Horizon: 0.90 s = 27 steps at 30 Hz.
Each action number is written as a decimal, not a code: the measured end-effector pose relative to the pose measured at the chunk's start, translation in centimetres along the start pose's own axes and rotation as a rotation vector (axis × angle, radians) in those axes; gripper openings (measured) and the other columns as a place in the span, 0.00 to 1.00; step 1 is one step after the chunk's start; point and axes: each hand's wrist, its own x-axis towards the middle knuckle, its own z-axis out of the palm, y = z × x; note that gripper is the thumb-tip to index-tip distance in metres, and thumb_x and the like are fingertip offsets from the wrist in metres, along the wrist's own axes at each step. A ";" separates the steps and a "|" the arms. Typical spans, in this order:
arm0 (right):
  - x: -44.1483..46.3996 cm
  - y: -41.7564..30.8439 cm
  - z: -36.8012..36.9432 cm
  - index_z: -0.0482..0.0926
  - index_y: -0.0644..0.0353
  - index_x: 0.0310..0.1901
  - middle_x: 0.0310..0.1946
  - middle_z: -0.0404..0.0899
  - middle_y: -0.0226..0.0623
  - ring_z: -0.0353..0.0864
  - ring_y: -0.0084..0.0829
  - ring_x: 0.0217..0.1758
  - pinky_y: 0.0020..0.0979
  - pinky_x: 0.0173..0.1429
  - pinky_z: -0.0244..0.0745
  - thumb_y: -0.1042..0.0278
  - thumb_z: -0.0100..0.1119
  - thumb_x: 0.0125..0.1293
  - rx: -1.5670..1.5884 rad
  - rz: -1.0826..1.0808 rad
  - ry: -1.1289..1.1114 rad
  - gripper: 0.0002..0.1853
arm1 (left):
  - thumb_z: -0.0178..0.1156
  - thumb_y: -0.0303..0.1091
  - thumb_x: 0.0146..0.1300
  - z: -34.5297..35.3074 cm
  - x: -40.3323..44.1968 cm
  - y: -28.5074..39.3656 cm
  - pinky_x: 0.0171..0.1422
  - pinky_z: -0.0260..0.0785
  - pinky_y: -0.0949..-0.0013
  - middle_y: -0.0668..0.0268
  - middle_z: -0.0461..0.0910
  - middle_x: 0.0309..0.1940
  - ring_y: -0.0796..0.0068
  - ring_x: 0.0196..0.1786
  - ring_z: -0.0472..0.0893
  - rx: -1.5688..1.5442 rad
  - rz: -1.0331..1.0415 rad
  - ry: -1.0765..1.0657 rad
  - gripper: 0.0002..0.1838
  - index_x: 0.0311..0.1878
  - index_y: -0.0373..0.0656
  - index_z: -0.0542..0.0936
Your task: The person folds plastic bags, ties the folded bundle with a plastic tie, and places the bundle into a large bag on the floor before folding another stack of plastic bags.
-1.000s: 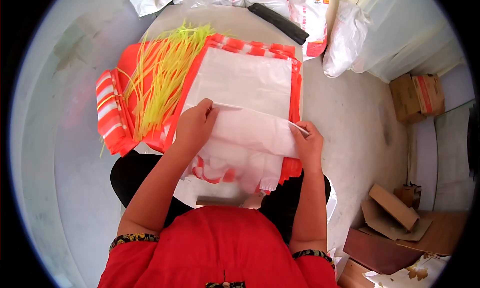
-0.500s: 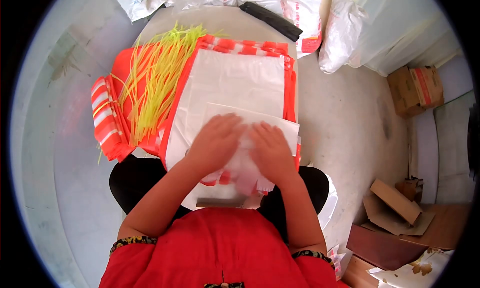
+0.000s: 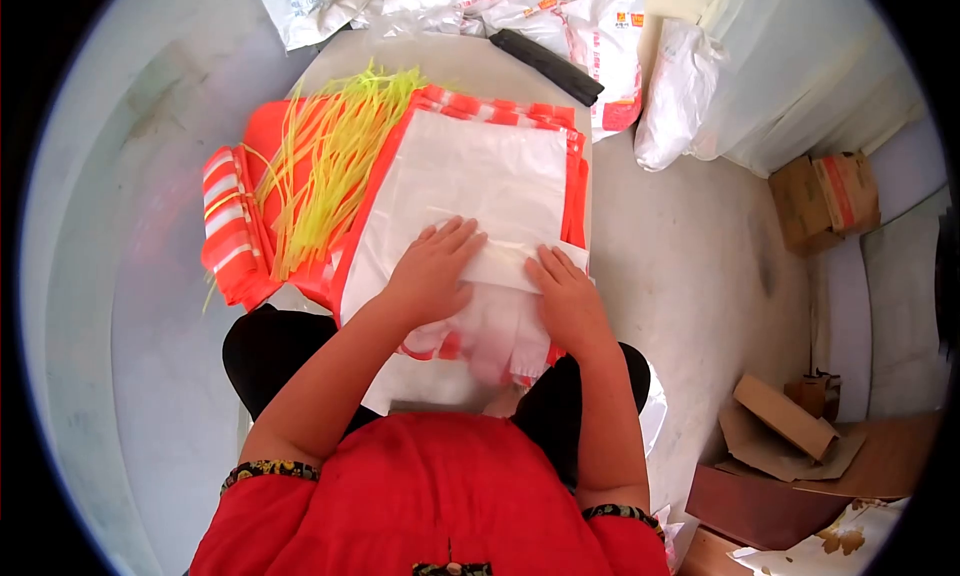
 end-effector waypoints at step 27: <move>-0.7 -0.9 1.4 0.52 0.59 0.83 0.75 0.67 0.43 0.77 0.31 0.64 0.32 0.68 0.72 0.73 0.56 0.78 0.920 0.600 0.261 0.37 | 0.48 0.28 0.77 4.5 -4.0 4.6 0.75 0.71 0.48 0.51 0.74 0.70 0.52 0.72 0.76 -2.013 -0.885 -0.391 0.27 0.76 0.31 0.64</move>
